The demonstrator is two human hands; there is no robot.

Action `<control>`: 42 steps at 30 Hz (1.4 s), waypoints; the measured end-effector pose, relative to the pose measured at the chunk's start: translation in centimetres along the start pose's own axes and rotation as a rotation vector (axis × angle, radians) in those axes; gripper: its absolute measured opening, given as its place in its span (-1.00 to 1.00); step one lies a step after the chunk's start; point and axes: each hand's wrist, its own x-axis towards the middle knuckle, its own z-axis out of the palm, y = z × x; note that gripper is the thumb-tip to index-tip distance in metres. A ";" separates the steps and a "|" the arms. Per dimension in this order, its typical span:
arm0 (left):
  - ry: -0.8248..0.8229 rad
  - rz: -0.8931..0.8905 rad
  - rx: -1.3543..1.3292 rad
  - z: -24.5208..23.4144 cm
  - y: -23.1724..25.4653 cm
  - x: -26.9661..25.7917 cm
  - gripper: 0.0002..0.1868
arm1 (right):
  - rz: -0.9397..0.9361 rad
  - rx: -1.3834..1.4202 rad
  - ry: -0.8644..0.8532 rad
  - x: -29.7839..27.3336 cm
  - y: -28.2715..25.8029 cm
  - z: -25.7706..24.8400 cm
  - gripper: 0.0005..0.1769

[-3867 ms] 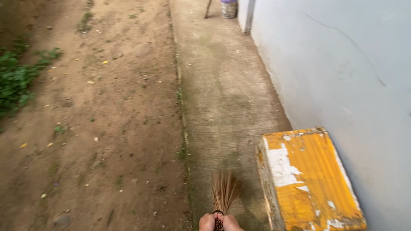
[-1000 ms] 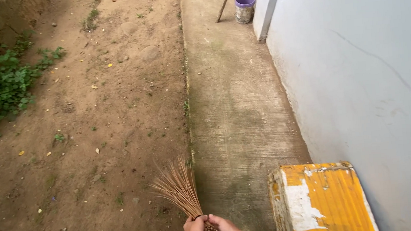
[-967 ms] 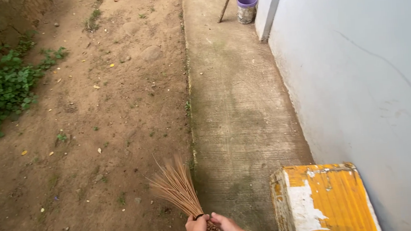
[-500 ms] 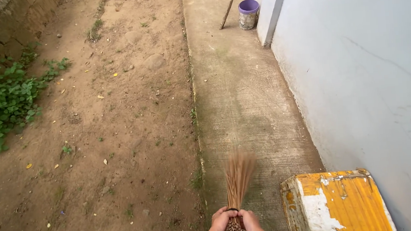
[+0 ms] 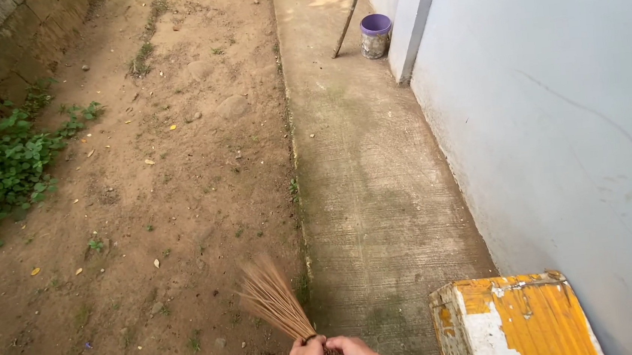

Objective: The recorder uses a handheld stick broom to sweep a concrete path outdoors.

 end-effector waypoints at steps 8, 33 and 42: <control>0.017 0.117 -0.089 3.1 5.2 -2.9 -0.26 | -0.170 0.199 -0.084 -1.3 -4.7 -3.5 -0.64; -0.491 0.007 -0.189 27.3 13.4 -4.3 -0.65 | -0.167 0.309 0.178 -3.9 -13.0 -26.2 -0.50; 0.243 -0.075 0.005 21.1 16.9 -5.9 -0.41 | -0.150 -0.010 -0.195 -3.0 -15.0 -24.5 -0.53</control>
